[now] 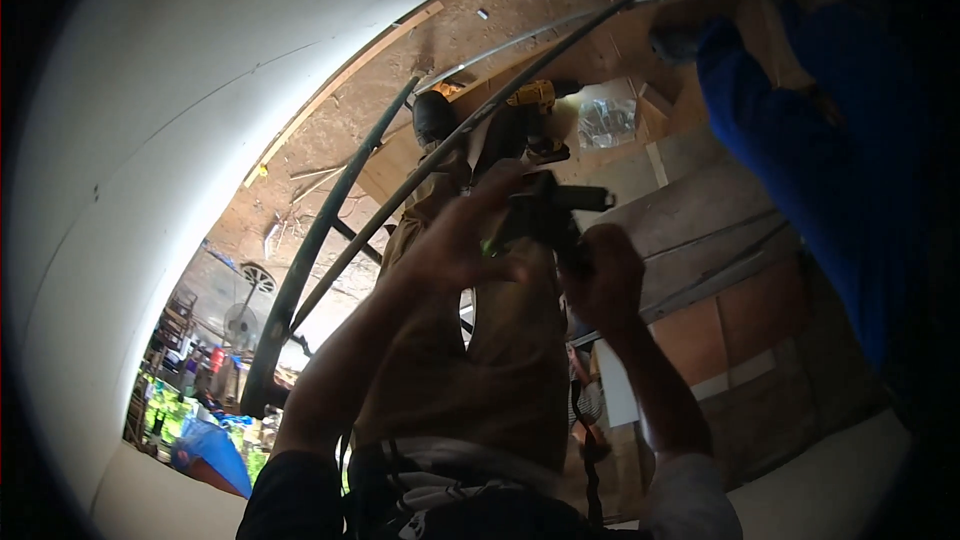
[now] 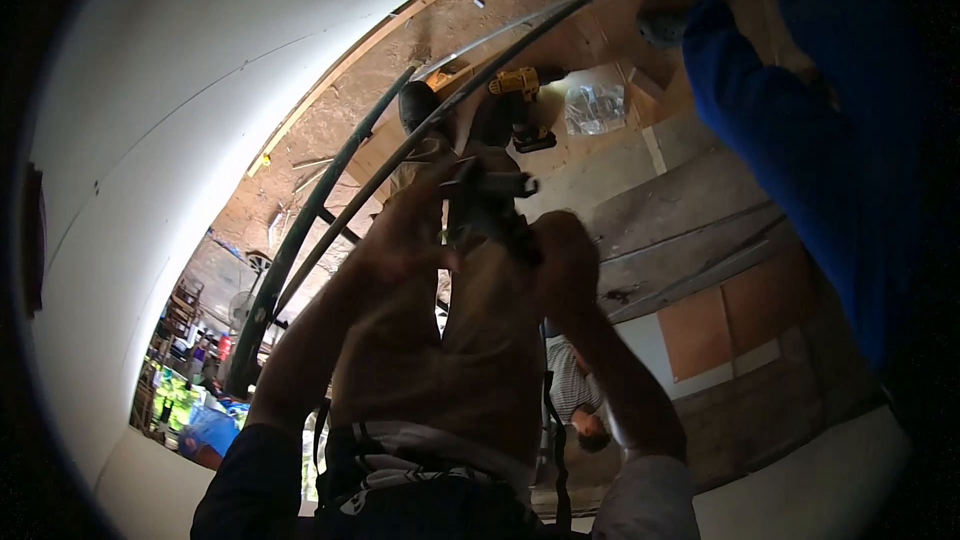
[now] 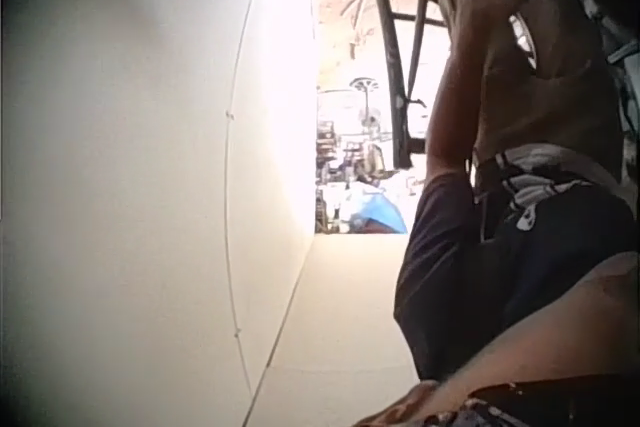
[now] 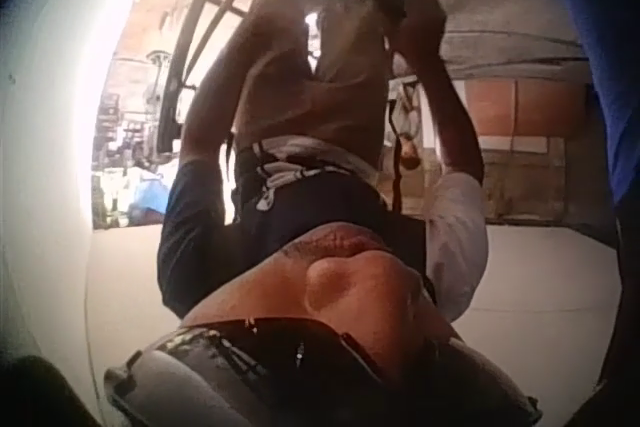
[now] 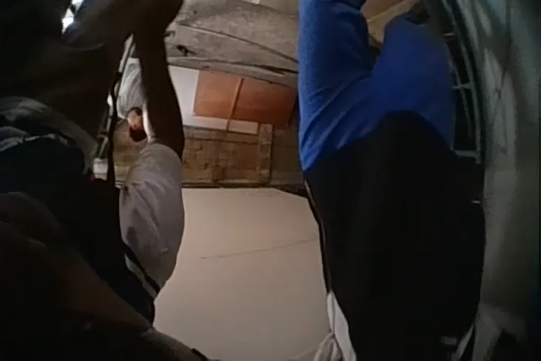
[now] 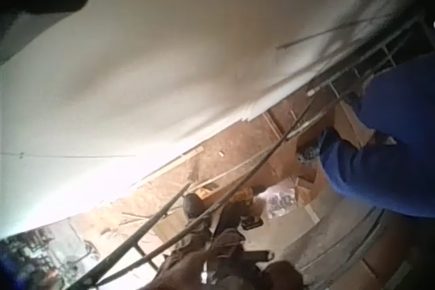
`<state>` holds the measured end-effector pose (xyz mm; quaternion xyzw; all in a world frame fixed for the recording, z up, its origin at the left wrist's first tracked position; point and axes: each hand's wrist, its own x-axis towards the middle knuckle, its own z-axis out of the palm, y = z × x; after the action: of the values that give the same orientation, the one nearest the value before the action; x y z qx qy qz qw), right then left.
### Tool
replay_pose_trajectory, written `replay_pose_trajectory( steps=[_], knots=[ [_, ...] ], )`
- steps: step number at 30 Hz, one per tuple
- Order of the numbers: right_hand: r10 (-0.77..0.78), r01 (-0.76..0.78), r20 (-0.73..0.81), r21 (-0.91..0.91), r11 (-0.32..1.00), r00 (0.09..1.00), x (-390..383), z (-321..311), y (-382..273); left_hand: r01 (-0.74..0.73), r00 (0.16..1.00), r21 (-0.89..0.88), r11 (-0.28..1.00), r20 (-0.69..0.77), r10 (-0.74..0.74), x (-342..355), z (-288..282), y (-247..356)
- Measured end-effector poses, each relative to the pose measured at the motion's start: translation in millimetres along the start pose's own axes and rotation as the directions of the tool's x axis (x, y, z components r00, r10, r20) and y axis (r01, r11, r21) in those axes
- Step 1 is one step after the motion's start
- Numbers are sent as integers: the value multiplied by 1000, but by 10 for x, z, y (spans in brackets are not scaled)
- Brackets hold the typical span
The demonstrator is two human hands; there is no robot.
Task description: The recorder is installing drywall panels onto a ceiling or upper wall structure using a drill and a rivet tool.
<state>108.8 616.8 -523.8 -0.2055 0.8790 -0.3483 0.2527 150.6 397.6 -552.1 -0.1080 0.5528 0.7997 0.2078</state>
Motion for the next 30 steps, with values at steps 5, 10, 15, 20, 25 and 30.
replay_pose_trajectory(
  steps=[5,10,15,20,25,30],
  knots=[
    [59,-103,196,222,970,979,174,-420,-788,118,990,-272,955,-44,-135,-315,-20,408],
    [-127,82,227,200,976,966,428,-947,-1158,127,984,-75,989,-113,-135,-622,-211,707],
    [70,-141,212,338,931,975,631,-1038,-1642,103,984,-31,994,-142,-107,-703,-120,810],
    [-195,161,259,145,976,946,675,-1108,-1584,118,977,-108,987,-167,-135,-742,-48,966],
    [-265,242,262,116,963,928,698,-1166,-1663,66,984,-50,997,-160,-73,-765,-42,852],
    [-221,204,293,87,975,930,699,-1223,-1733,-24,990,-5,1000,-141,23,-781,-36,835]
  ],
)
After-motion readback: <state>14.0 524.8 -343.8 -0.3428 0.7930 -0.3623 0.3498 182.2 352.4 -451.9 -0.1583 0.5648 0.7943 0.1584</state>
